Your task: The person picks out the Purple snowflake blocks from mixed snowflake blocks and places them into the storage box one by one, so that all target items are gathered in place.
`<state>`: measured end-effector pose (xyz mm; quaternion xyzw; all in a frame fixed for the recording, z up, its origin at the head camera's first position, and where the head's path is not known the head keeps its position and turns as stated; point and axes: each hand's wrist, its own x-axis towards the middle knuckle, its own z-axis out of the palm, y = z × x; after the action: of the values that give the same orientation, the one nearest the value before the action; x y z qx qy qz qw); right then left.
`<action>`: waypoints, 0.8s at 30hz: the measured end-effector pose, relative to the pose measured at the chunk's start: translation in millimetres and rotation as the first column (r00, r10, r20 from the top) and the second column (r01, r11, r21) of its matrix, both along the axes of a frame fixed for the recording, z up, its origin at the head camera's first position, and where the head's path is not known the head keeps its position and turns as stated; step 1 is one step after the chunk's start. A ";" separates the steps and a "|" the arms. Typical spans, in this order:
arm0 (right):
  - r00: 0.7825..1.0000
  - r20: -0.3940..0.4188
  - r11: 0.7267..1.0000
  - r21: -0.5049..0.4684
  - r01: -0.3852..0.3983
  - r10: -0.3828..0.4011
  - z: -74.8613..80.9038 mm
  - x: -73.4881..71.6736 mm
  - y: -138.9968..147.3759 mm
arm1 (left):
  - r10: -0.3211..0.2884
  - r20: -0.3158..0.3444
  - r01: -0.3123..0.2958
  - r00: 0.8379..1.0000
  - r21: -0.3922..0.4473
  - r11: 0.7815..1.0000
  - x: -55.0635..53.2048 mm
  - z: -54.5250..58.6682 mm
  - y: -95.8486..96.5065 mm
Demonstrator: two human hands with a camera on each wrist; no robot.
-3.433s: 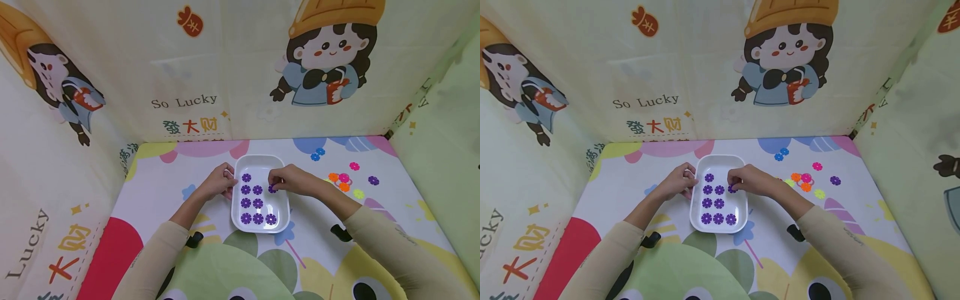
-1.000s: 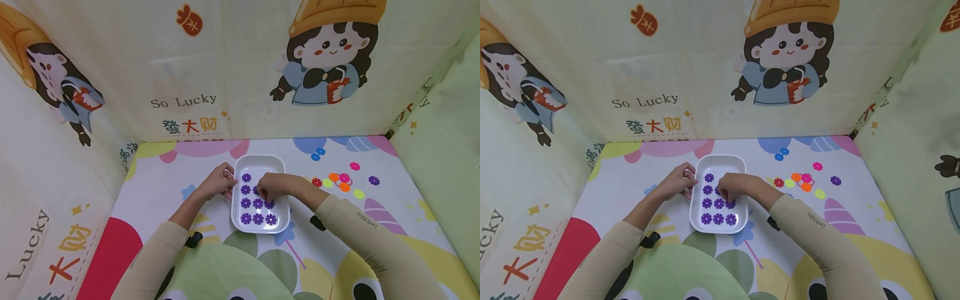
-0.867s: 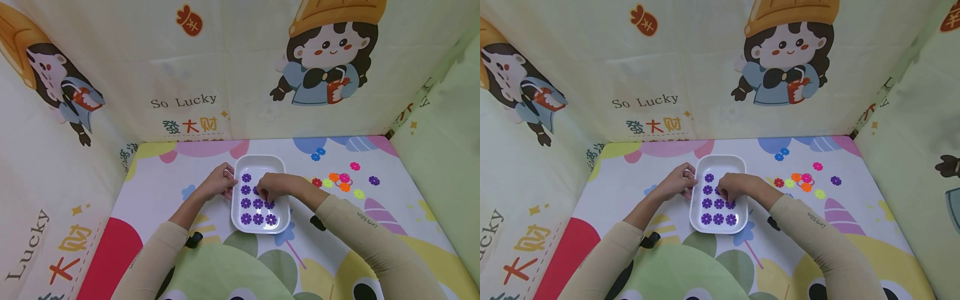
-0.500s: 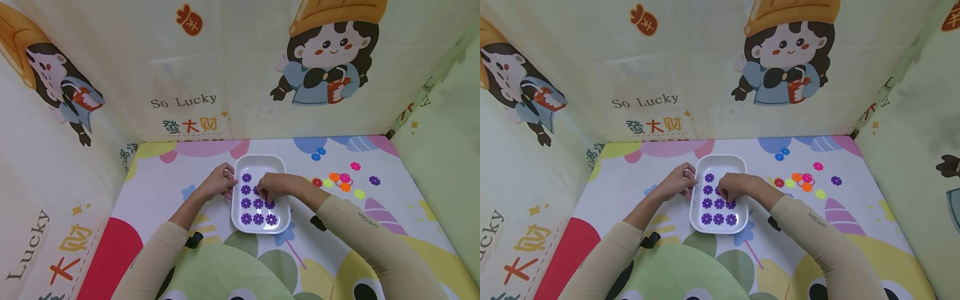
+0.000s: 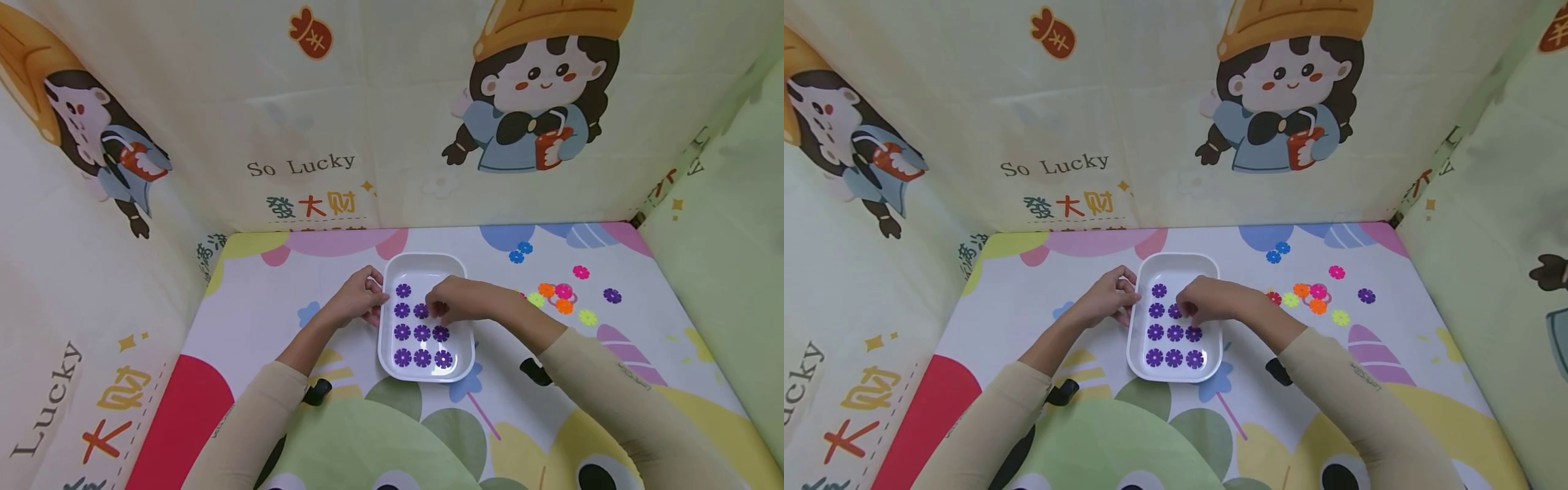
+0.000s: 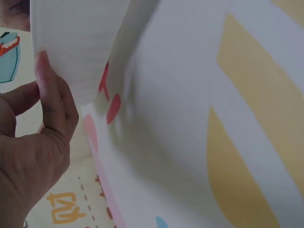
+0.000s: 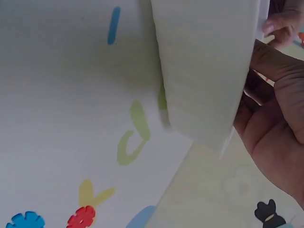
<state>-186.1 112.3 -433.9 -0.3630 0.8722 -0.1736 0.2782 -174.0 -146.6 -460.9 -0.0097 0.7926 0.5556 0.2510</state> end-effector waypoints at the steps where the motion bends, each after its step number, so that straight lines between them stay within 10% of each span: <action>1: 1.000 -0.007 1.000 -0.023 0.007 -0.007 1.8 0.6 3.3 | 0.000 0.001 0.000 1.000 0.001 1.000 0.0 -0.1 -0.2; 11: 0.982 -0.087 0.963 -0.228 0.145 -0.169 14.4 8.0 40.1 | -0.006 -0.003 0.006 1.000 -0.007 1.000 0.4 1.5 -0.1; 24: 0.864 -0.307 0.873 -0.415 0.255 -0.398 12.5 24.4 101.2 | -0.005 -0.002 0.005 1.000 0.006 1.000 -0.3 1.2 0.2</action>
<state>-161.7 213.5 -421.4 -0.2788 0.9117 -0.3017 -0.0029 -174.3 -146.4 -459.7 -0.0063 0.7912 0.5572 0.2517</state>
